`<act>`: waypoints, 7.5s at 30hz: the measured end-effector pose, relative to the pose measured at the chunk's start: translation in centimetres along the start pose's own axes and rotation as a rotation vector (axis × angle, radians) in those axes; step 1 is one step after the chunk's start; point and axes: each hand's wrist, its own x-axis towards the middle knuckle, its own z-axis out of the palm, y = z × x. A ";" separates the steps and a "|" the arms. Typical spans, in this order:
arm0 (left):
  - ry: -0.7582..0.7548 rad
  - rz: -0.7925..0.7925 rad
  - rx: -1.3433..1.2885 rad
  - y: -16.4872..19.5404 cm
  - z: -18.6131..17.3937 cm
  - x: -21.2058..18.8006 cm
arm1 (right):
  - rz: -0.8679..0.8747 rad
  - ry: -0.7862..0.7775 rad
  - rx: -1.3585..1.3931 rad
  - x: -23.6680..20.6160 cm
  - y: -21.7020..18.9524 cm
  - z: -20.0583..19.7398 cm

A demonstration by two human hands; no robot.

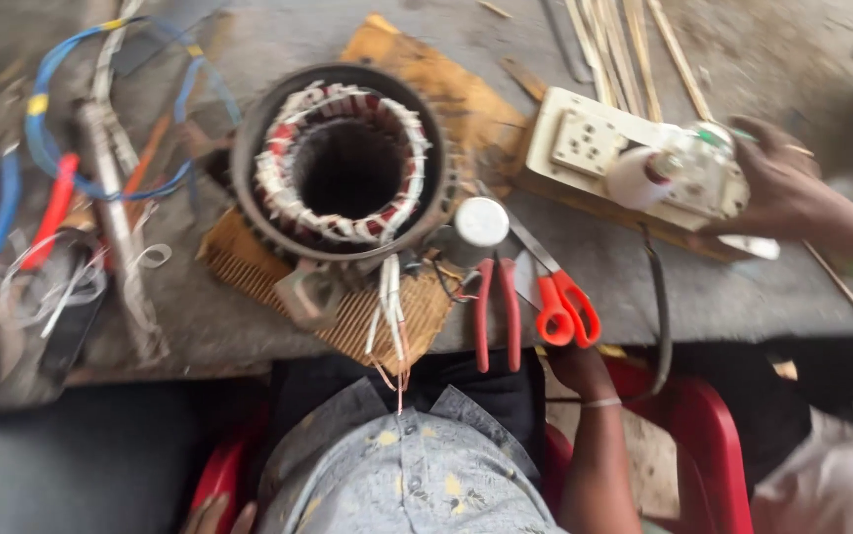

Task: The person holds a plastic bottle of amber liquid and pours it around the copper winding of an electric motor stator, rotating the bottle to coat the winding. They then set the bottle down and pick up a screwdriver from the workbench.

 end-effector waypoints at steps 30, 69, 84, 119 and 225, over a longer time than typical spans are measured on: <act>-0.181 -0.022 -0.663 -0.9 8.2 35.1 | -0.173 0.237 -0.137 -3.6 -19.9 -14.0; -0.155 -0.006 -0.608 -1.9 9.5 33.6 | -0.029 0.381 -0.174 0.5 -23.4 -11.7; -0.104 -0.096 -0.591 -1.3 9.7 34.3 | -0.279 0.325 0.174 9.5 -25.4 -17.8; -0.417 -0.269 -1.464 -10.7 12.6 36.4 | -0.517 0.035 1.012 9.6 -32.4 -10.1; -0.487 -0.410 -1.523 -10.2 11.0 37.7 | -0.558 0.513 0.050 26.0 -24.0 -20.5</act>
